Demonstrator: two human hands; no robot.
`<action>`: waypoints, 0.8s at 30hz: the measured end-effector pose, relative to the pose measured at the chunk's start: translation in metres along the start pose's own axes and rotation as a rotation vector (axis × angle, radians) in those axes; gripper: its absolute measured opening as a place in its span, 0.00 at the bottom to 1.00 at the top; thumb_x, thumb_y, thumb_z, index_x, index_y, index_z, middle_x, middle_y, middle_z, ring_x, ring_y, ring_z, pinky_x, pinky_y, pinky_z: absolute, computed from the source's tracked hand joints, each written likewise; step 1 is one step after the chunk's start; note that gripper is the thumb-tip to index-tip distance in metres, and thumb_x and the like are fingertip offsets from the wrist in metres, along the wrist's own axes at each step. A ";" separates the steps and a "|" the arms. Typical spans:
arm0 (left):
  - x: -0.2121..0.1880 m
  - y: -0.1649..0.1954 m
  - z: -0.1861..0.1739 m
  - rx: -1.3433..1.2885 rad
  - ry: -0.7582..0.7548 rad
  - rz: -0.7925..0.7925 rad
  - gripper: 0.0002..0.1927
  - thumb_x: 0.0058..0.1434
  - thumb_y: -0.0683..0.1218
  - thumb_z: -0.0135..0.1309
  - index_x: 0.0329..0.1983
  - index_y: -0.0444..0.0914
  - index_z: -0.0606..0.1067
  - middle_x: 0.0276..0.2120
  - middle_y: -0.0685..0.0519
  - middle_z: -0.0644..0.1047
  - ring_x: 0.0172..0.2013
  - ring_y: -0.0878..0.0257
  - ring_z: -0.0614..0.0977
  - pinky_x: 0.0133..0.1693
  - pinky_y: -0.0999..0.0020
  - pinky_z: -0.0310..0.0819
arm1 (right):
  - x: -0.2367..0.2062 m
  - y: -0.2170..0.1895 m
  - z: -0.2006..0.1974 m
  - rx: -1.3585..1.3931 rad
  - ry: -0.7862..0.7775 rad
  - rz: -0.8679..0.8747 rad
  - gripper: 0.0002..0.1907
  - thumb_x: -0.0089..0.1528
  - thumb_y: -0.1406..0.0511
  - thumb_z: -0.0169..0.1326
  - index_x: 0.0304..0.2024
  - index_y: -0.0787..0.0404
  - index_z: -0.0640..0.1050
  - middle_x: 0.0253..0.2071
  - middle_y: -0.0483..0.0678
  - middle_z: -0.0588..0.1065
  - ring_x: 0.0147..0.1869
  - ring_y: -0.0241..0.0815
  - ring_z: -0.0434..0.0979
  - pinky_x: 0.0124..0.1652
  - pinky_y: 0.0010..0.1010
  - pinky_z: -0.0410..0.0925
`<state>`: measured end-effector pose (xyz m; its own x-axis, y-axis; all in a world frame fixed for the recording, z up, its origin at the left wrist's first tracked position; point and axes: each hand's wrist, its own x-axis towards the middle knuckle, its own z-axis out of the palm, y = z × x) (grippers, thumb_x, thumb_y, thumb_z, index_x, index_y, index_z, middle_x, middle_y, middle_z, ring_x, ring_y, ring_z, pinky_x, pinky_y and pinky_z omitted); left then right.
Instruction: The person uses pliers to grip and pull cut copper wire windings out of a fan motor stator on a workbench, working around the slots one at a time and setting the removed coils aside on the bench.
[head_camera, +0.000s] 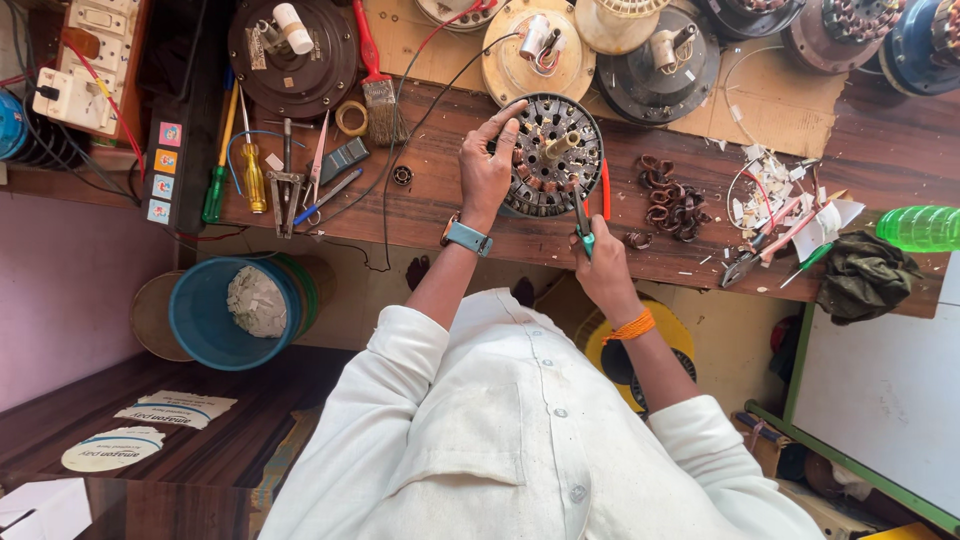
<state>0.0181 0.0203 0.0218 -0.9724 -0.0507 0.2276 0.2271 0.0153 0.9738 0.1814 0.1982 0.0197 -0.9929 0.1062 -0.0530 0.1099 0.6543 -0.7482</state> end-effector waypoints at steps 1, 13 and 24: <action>0.000 0.000 0.000 -0.050 -0.009 -0.076 0.12 0.72 0.44 0.54 0.56 0.42 0.81 0.45 0.50 0.85 0.41 0.68 0.82 0.43 0.70 0.77 | 0.003 0.007 0.007 -0.031 0.050 -0.025 0.10 0.64 0.75 0.53 0.43 0.68 0.66 0.35 0.55 0.76 0.40 0.55 0.79 0.37 0.41 0.70; -0.019 0.008 0.008 -0.233 0.141 -0.258 0.13 0.73 0.45 0.50 0.59 0.40 0.72 0.54 0.55 0.75 0.40 0.70 0.79 0.37 0.73 0.79 | -0.027 0.075 0.024 -0.122 0.516 -0.031 0.14 0.74 0.59 0.54 0.45 0.65 0.74 0.39 0.56 0.74 0.42 0.56 0.76 0.43 0.45 0.69; 0.012 -0.009 -0.018 -0.164 -0.173 -0.214 0.08 0.74 0.44 0.52 0.52 0.36 0.75 0.49 0.51 0.78 0.51 0.63 0.78 0.56 0.66 0.71 | -0.041 0.087 -0.076 0.416 0.452 0.455 0.21 0.72 0.61 0.54 0.65 0.64 0.72 0.32 0.41 0.72 0.31 0.31 0.68 0.29 0.27 0.61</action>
<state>0.0055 0.0015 0.0158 -0.9905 0.1351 0.0270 0.0080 -0.1392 0.9902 0.2348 0.3079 0.0076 -0.7287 0.6528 -0.2070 0.3890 0.1457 -0.9096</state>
